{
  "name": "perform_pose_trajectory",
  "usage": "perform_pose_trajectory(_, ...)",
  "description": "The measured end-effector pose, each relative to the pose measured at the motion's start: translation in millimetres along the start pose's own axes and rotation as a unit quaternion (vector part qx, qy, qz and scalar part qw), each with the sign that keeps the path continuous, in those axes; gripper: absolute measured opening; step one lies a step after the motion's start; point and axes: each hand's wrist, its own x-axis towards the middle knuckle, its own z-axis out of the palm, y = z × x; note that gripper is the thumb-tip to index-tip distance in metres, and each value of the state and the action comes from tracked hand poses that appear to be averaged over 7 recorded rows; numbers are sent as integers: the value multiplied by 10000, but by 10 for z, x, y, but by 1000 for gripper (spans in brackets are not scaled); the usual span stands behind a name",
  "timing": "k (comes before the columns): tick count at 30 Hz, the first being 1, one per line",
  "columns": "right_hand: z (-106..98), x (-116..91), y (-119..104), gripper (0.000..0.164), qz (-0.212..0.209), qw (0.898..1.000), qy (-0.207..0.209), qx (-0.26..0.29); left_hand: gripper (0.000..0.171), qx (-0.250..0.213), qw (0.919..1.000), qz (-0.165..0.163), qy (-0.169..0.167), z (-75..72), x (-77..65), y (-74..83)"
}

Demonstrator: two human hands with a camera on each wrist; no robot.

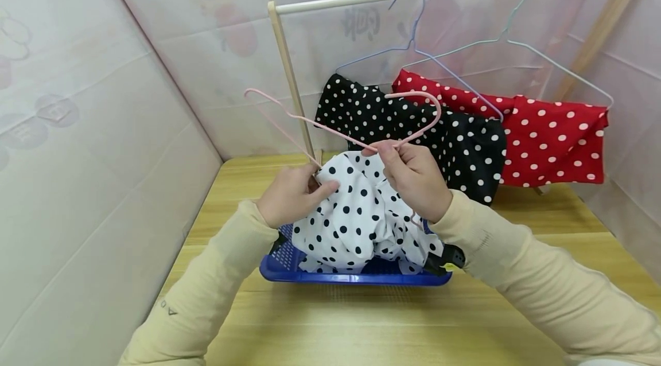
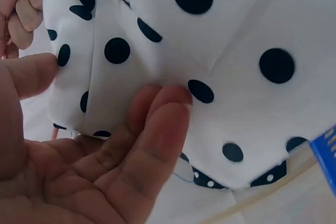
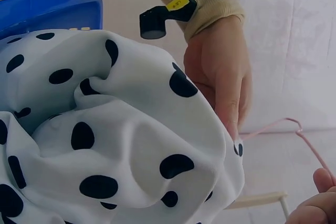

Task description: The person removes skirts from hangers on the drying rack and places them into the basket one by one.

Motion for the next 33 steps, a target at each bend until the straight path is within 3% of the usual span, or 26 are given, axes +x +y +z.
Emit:
perform_pose_trajectory(11,32,10,27,22,-65,9979,151,-626,20,-490,9969,593,-134,89,-77,-109)
perform_pose_trajectory(15,26,11,43,23,-56,9963,182,-839,27,-576,9954,762,-86,89,-104,-126)
perform_pose_trajectory(20,24,20,45,25,95,9958,246,-880,37,-878,9913,973,-124,81,-143,-135)
perform_pose_trajectory(25,22,27,45,24,96,9962,336,-794,44,-886,9867,1362,-97,59,-184,-145)
perform_pose_trajectory(33,55,26,58,24,210,9973,217,-669,36,-1073,9769,1843,-143,53,-215,-175)
